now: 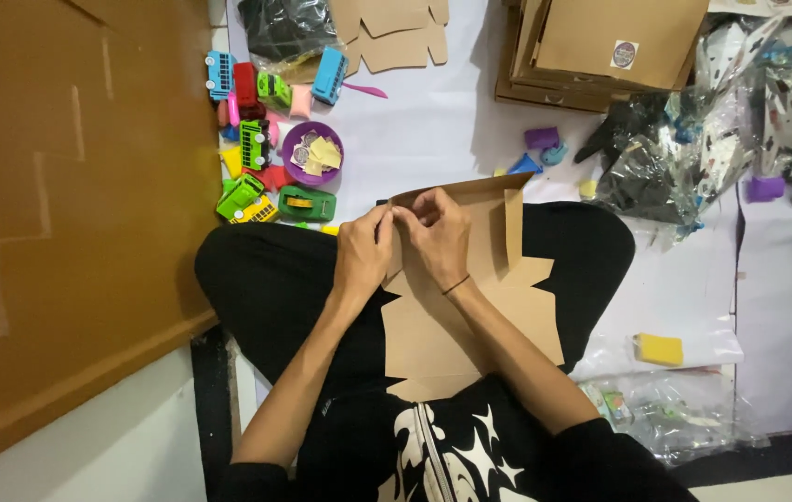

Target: Assembling a cardboard toy box by folding along creases and tucking in flaps

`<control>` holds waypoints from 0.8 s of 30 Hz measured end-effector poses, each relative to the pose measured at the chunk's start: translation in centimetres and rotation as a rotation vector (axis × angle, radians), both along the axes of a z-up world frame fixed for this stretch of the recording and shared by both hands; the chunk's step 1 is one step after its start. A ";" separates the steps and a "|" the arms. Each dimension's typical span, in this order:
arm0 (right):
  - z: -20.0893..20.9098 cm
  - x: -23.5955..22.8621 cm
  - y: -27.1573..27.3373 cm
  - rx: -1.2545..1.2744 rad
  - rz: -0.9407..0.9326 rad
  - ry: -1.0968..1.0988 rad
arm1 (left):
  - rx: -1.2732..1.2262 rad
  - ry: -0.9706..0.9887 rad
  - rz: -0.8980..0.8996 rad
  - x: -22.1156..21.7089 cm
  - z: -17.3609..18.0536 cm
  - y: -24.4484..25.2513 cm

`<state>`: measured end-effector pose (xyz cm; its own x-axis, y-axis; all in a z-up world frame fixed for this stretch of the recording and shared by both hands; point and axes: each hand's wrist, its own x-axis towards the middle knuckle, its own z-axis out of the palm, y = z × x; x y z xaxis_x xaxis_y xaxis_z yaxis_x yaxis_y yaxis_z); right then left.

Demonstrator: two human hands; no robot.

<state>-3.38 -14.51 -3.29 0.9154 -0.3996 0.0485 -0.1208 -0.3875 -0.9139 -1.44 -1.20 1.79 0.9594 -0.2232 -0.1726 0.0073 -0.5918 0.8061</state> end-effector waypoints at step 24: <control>3.7 8.4 -6.9 -1.056 0.656 -0.033 | 0.199 -0.447 0.009 2.7 -3.1 -1.2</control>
<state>5.02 -21.38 0.38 0.9197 0.3811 0.0943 0.3905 -0.9131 -0.1177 1.27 -2.44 -1.28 0.9510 -0.2186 0.2187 -0.3078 -0.7365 0.6024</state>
